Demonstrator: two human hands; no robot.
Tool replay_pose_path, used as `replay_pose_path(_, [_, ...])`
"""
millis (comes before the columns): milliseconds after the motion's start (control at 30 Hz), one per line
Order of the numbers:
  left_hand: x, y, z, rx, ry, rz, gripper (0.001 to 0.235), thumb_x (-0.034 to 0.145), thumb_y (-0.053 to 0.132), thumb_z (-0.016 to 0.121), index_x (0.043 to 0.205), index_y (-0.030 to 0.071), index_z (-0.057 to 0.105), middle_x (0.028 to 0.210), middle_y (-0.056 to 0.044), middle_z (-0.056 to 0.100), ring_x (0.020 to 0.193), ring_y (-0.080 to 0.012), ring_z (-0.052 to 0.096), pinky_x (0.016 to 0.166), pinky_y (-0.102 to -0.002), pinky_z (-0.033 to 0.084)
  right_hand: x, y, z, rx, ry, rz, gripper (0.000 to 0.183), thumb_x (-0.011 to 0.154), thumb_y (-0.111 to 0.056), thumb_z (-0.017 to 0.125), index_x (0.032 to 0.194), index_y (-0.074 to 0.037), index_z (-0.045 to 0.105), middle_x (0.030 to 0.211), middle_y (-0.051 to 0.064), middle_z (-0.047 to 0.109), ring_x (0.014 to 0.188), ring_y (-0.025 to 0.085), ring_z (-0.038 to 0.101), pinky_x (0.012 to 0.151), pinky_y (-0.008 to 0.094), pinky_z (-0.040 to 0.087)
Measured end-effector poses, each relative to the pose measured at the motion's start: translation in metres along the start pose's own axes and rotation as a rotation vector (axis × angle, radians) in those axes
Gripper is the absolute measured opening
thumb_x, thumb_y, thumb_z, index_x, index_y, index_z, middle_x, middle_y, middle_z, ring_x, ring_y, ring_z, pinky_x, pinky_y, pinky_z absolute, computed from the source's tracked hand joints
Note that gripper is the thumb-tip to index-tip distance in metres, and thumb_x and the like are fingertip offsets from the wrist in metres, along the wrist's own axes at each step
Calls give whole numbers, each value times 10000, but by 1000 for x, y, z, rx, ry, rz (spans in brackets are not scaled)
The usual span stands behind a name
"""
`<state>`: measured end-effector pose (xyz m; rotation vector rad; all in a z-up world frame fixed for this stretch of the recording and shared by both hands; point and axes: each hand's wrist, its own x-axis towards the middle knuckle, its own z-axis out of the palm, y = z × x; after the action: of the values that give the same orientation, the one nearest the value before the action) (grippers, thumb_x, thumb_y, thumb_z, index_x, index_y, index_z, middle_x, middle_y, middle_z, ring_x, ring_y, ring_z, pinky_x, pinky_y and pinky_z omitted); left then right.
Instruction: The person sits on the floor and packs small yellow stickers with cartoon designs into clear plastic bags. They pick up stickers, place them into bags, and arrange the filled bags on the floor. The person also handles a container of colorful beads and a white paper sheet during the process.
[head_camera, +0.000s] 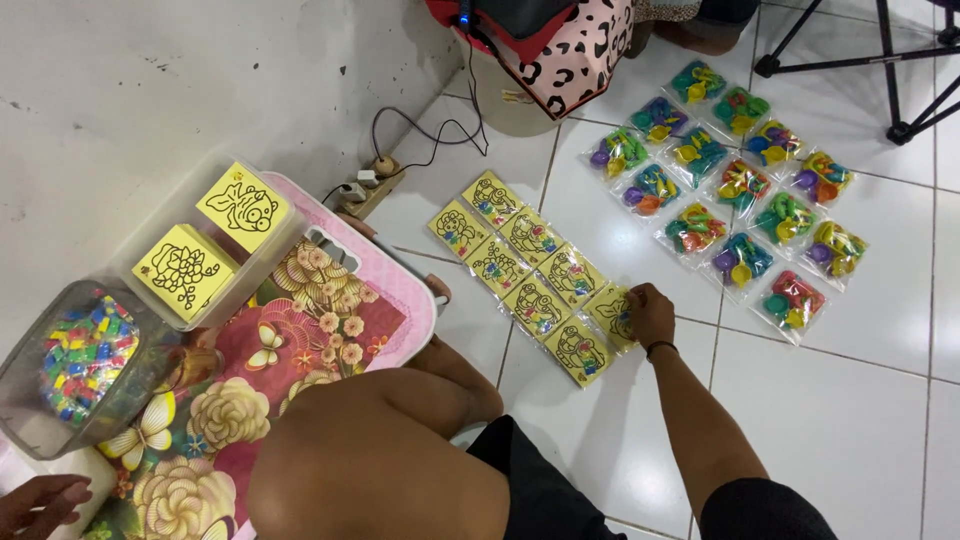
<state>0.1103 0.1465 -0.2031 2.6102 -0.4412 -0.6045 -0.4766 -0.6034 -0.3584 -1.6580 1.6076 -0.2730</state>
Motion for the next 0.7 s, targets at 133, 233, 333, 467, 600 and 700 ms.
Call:
replay_pose_path(133, [8,-16,2,-17,-2,-19,276,976,-1,698,1172,-187,756,907,-397,825,778,-474,808,714,-521,662,3,2,8,-101,56,-135,145,971,-131,647,1001,-11,723,983,130,662,841,244,647,782,370,549])
replay_pose_path(233, [12,-20,2,-30,-26,23,276,971,-11,669,1169,-188,743,919,-390,822,863,-457,813,764,-525,682,7,8,14,-81,48,-132,274,990,-187,587,1173,-9,685,1103,163,689,933,273,679,841,379,569])
replay_pose_path(333, [24,-27,6,-57,-68,-21,311,994,-9,639,1234,-193,712,1003,-418,806,915,-487,801,744,-557,682,14,28,28,-264,22,-202,651,738,-258,809,1343,-133,604,1193,119,633,1091,278,612,915,419,519])
replay_pose_path(467, [27,-33,9,-92,-39,-104,322,994,-16,682,1250,-208,713,998,-427,801,816,-527,774,704,-574,639,8,28,36,-445,44,-304,665,772,-305,798,1379,-169,565,1329,108,557,1205,314,529,975,459,459])
replay_pose_path(600, [19,-31,11,-107,3,-5,290,970,-38,687,1173,-243,725,929,-437,786,853,-503,768,712,-556,642,-2,21,36,-505,83,-317,635,806,-314,795,1385,-190,568,1287,108,574,1143,298,568,923,471,464])
replay_pose_path(700, [28,-34,2,-105,-126,-33,320,978,-33,636,1256,-167,721,992,-396,843,768,-470,813,746,-548,691,-5,16,34,-542,69,-292,610,849,-381,750,1400,-215,549,1277,95,577,1136,285,574,912,460,460])
